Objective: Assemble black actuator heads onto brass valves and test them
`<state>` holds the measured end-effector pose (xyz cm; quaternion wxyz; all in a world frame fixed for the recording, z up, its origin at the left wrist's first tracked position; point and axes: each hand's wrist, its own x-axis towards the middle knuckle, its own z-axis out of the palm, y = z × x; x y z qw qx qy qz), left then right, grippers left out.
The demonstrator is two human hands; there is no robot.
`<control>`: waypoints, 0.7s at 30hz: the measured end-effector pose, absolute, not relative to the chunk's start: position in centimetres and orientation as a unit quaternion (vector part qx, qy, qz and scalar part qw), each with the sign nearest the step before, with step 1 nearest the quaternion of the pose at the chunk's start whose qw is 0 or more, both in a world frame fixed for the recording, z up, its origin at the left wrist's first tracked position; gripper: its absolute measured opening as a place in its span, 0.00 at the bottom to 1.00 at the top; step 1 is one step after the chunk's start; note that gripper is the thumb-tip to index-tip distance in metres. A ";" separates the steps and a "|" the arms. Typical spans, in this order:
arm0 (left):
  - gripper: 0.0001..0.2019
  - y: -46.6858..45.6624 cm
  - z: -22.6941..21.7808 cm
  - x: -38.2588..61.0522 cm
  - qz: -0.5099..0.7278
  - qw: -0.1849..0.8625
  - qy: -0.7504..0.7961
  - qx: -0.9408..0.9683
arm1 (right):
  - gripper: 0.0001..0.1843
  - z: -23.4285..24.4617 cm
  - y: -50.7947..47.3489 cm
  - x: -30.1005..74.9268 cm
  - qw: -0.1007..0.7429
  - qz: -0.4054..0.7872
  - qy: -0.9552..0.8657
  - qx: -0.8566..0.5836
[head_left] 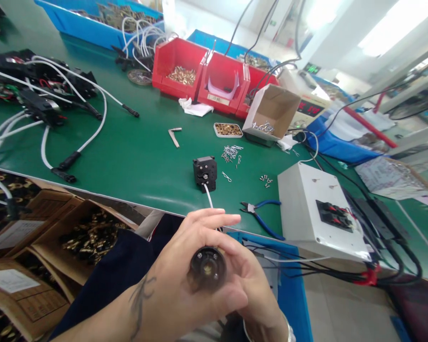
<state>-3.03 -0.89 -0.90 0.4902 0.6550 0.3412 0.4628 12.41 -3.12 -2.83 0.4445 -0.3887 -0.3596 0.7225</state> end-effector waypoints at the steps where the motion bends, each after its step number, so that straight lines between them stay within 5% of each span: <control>1: 0.14 -0.9 -0.8 -3.0 0.451 0.505 0.346 0.649 | 0.30 -3.1 -3.3 12.2 0.454 0.724 -0.346 -0.388; 5: 0.02 -1.0 -0.1 -3.0 0.427 0.570 0.364 0.600 | 0.20 -3.7 -3.3 11.9 0.471 0.718 -0.341 -0.383; 9: 0.14 -0.8 0.4 -2.8 0.481 0.517 0.389 0.592 | 0.25 -3.9 -3.2 11.2 0.475 0.755 -0.291 -0.346; 14: 0.21 2.3 0.1 -3.6 0.560 0.365 0.465 0.581 | 0.15 -3.9 -2.6 11.0 0.550 0.732 -0.263 -0.305; 21: 0.19 3.5 -0.8 -4.5 0.462 0.393 0.415 0.679 | 0.15 -3.9 -2.7 11.7 0.595 0.699 -0.294 -0.266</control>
